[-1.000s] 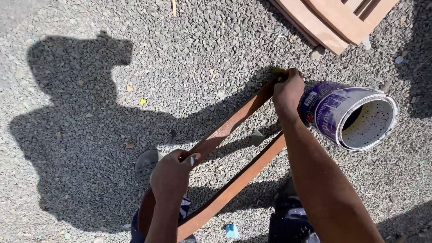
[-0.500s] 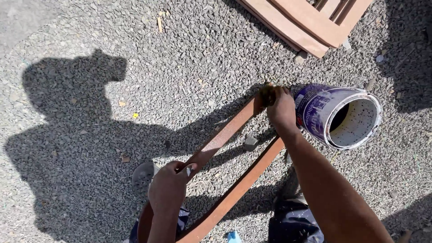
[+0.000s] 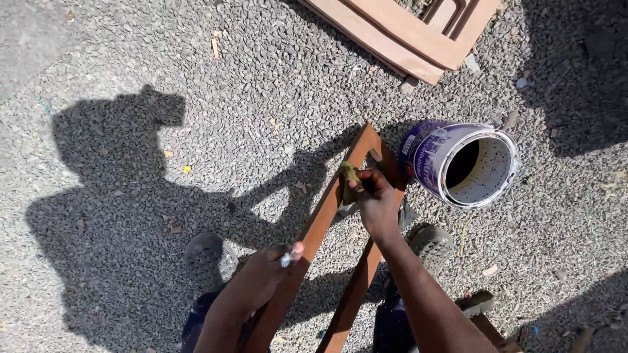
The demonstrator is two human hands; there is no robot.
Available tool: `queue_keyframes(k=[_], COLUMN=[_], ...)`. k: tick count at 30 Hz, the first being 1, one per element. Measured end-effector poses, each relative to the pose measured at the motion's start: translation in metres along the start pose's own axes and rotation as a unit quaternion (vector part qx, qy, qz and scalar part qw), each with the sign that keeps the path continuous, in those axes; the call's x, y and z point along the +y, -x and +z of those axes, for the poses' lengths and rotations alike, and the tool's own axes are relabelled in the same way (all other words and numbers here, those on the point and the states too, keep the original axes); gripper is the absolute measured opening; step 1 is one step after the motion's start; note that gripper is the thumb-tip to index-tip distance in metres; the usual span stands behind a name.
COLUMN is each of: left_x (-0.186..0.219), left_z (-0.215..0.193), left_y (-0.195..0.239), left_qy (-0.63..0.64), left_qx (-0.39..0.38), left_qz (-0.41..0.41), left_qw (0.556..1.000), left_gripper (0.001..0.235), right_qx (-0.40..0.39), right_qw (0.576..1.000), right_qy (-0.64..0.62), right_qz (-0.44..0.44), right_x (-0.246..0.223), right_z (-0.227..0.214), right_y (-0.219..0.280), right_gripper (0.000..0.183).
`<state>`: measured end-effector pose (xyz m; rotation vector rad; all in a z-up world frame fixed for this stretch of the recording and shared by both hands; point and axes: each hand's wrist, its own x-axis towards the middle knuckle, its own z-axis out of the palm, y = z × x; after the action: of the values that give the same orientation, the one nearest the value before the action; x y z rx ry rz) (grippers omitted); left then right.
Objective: Applying a dark wood stain to a wooden furniture frame using a sponge
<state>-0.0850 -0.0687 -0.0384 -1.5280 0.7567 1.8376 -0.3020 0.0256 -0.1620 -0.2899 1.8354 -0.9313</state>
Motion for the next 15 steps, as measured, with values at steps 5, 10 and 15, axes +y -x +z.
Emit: queue_keyframes(k=[5, 10, 15], left_x=[-0.019, -0.039, -0.03], left_z=[0.05, 0.097, 0.138], left_y=[0.017, 0.049, 0.031], left_qy=[0.295, 0.309, 0.559], left_qx=[-0.064, -0.115, -0.239], left_qz=[-0.006, -0.026, -0.011], left_qw=[0.953, 0.944, 0.794], left_gripper=[0.046, 0.057, 0.064], right_qx=[0.037, 0.315, 0.244], right_qw=[0.999, 0.944, 0.963], right_qy=[0.019, -0.073, 0.104], right_qz=[-0.027, -0.062, 0.054], right_x=[-0.041, -0.036, -0.024], right_z=[-0.034, -0.119, -0.17], right_y=[0.043, 0.039, -0.024], right_gripper=[0.01, 0.009, 0.015])
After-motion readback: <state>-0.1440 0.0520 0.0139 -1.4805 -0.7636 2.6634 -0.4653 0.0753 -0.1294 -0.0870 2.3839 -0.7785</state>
